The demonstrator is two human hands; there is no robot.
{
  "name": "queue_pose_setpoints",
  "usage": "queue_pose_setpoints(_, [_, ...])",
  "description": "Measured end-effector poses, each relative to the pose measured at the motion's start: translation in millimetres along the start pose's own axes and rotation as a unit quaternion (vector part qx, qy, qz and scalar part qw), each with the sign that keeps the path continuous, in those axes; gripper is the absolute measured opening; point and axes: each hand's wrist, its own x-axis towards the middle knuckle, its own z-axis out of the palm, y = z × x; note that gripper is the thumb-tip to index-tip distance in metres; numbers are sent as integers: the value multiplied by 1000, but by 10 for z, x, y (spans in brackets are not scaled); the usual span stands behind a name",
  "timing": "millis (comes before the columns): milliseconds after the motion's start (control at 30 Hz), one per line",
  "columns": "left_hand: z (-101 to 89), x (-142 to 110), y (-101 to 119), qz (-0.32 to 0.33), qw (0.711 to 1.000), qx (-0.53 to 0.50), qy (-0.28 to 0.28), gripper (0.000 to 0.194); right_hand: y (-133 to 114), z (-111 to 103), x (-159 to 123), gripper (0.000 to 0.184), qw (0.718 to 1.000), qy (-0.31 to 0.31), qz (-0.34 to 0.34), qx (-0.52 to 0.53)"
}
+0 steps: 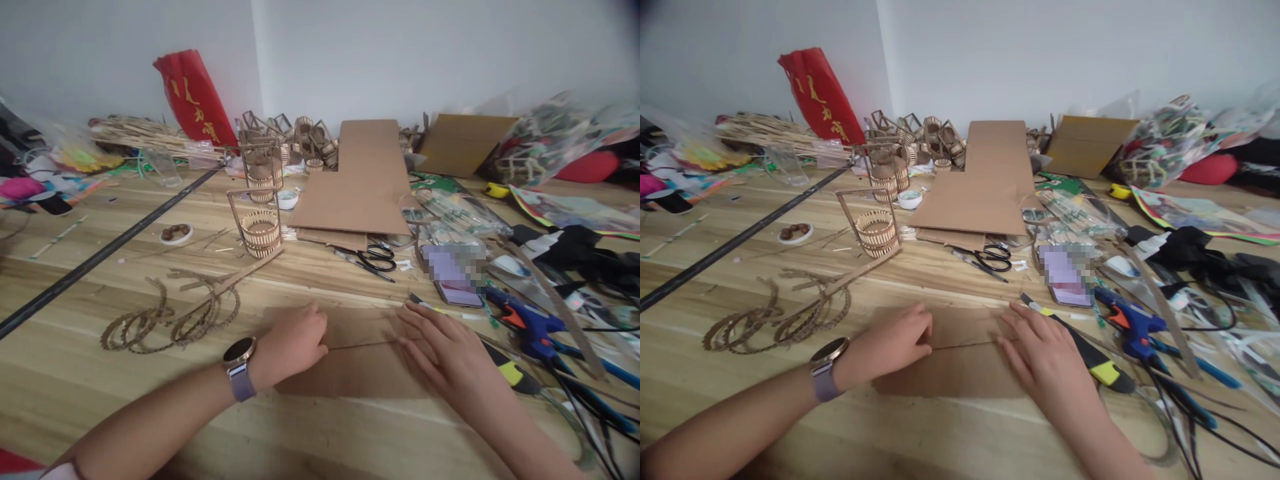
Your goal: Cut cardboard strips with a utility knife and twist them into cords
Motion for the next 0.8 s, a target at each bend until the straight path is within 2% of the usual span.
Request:
queue_pose_setpoints(100, [-23,-7,13,6,1000,14,23,17,-31,-42,-16,34,1000,9,5,20])
queue_pose_setpoints(233, [-6,46,-37,0,1000,-7,11,21,-71,-68,-32,30,999,13,-3,40])
queue_pose_setpoints(367, [-57,129,-131,6,998,-63,-7,12,-175,-174,-12,25,997,24,-24,66])
queue_pose_setpoints(467, [-168,120,-88,-4,986,-161,51,20,-317,-296,14,23,997,28,-11,77])
queue_pose_setpoints(500, [-204,100,-37,-25,967,-238,90,20,-376,-332,28,25,997,32,-5,77])
queue_pose_setpoints(533, [-232,75,30,-48,935,-330,118,19,-438,-361,43,31,997,36,-4,72])
queue_pose_setpoints(567, [-247,48,109,-62,898,-419,121,20,-499,-381,62,39,997,40,-10,65])
queue_pose_setpoints(600, [-246,20,193,-67,862,-491,107,22,-555,-389,82,48,997,45,-23,54])
queue_pose_setpoints(667, [-193,-31,350,-59,822,-563,68,28,-630,-367,117,59,997,42,-59,31])
queue_pose_setpoints(733, [-84,-82,454,-39,793,-605,59,34,-616,-294,136,54,996,19,-80,22])
queue_pose_setpoints(800, [42,-157,490,-12,773,-634,2,48,-495,-184,133,46,996,-24,-86,32])
